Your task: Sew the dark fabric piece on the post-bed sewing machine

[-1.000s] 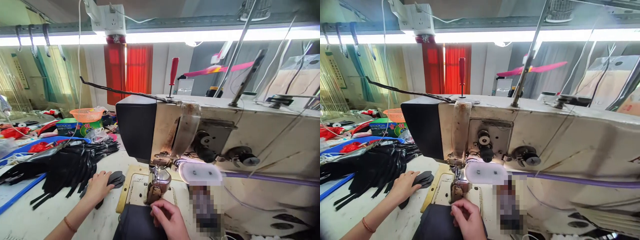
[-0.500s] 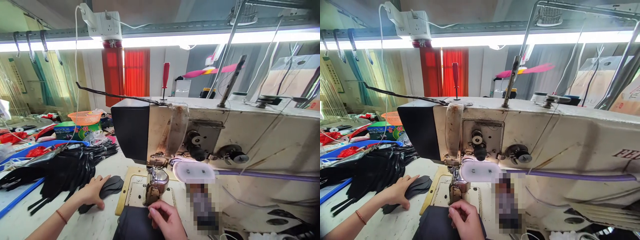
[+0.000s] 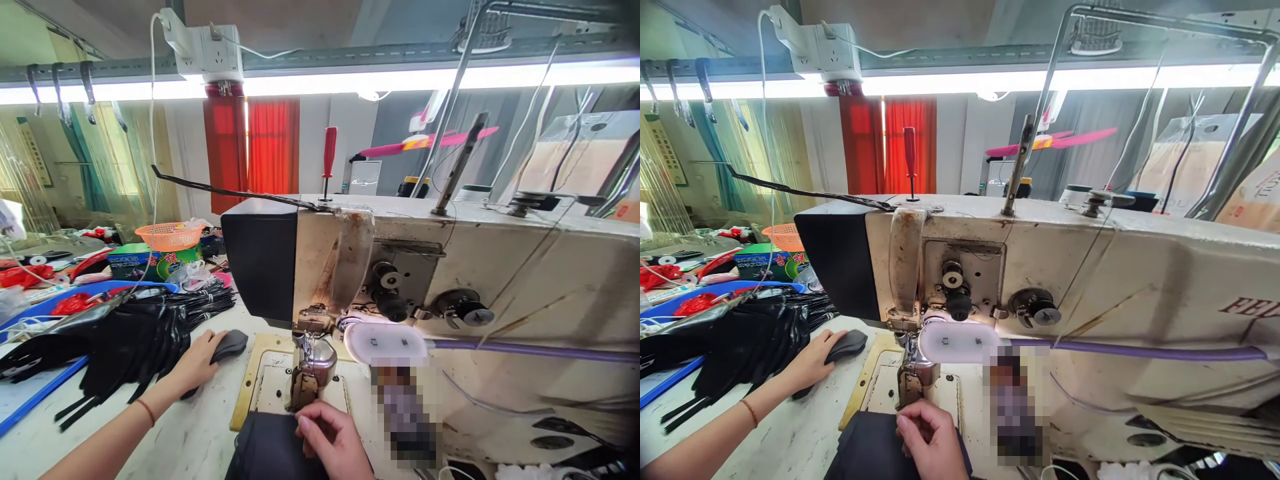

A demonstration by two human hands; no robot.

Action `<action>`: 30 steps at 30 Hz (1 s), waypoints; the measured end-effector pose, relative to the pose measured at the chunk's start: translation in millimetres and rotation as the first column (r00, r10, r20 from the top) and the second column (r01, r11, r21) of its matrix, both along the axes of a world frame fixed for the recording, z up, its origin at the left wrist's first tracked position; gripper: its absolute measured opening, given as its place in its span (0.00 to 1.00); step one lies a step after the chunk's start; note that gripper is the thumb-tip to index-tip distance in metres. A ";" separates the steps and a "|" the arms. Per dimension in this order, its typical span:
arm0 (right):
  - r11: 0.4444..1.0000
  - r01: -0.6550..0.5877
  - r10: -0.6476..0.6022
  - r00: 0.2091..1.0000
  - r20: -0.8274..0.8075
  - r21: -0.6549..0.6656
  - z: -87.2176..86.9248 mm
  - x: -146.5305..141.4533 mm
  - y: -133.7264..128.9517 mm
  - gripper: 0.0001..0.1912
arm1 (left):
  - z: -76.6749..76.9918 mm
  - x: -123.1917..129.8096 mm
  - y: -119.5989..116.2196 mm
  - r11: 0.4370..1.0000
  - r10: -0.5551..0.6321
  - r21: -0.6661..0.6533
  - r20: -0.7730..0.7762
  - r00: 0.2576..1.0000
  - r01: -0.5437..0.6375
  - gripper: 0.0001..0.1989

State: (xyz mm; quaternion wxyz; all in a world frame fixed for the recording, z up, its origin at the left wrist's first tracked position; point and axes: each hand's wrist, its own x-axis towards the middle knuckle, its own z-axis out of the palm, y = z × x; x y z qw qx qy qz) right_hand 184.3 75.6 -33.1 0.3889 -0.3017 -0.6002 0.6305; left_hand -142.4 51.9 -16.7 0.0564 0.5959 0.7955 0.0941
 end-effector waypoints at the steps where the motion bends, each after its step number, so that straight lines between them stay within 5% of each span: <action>1: 1.000 -0.001 0.001 1.000 0.000 0.003 -0.2 -0.2 0.1 0.26 | 3.0 0.9 5.6 0.999 0.032 0.024 -0.009 0.999 -0.032 0.39; 4: 1.000 -0.005 0.005 1.000 -0.002 0.011 -0.7 -1.0 0.2 0.27 | 14.8 25.4 11.2 0.994 0.051 0.096 -0.014 0.999 -0.050 0.35; 8: 1.000 0.004 -0.004 1.000 0.003 0.030 0.5 -0.8 -1.7 0.25 | 23.8 105.4 -13.3 0.976 -0.188 0.128 0.090 0.978 0.176 0.10; 10: 0.999 0.011 -0.011 1.000 0.006 0.049 2.7 0.5 -3.4 0.23 | 23.9 144.6 -29.7 0.957 -0.288 0.063 0.289 0.913 0.282 0.12; 13: 0.997 0.035 -0.035 0.999 -0.003 0.063 8.3 3.9 -5.8 0.22 | 21.6 176.4 -43.6 0.959 -0.256 -0.026 0.358 0.898 0.284 0.17; 19: 0.990 0.128 -0.126 0.991 -0.047 0.051 19.4 8.6 -9.6 0.21 | 14.5 176.1 -45.7 0.984 -0.177 0.074 0.420 0.890 0.160 0.21; 25: 0.975 0.194 -0.198 0.980 0.029 0.108 19.9 9.8 -11.2 0.22 | 20.4 178.9 -47.4 0.963 -0.219 0.240 0.456 0.863 0.118 0.08; 27: 0.957 0.219 -0.235 0.970 0.065 0.192 18.0 10.7 -9.8 0.21 | 24.9 178.8 -46.5 0.977 -0.166 0.209 0.603 0.780 0.046 0.06; 30: 0.911 0.273 -0.306 0.950 0.065 0.310 14.1 11.3 -6.5 0.18 | 29.6 177.9 -45.3 0.987 -0.126 0.162 0.817 0.562 -0.015 0.15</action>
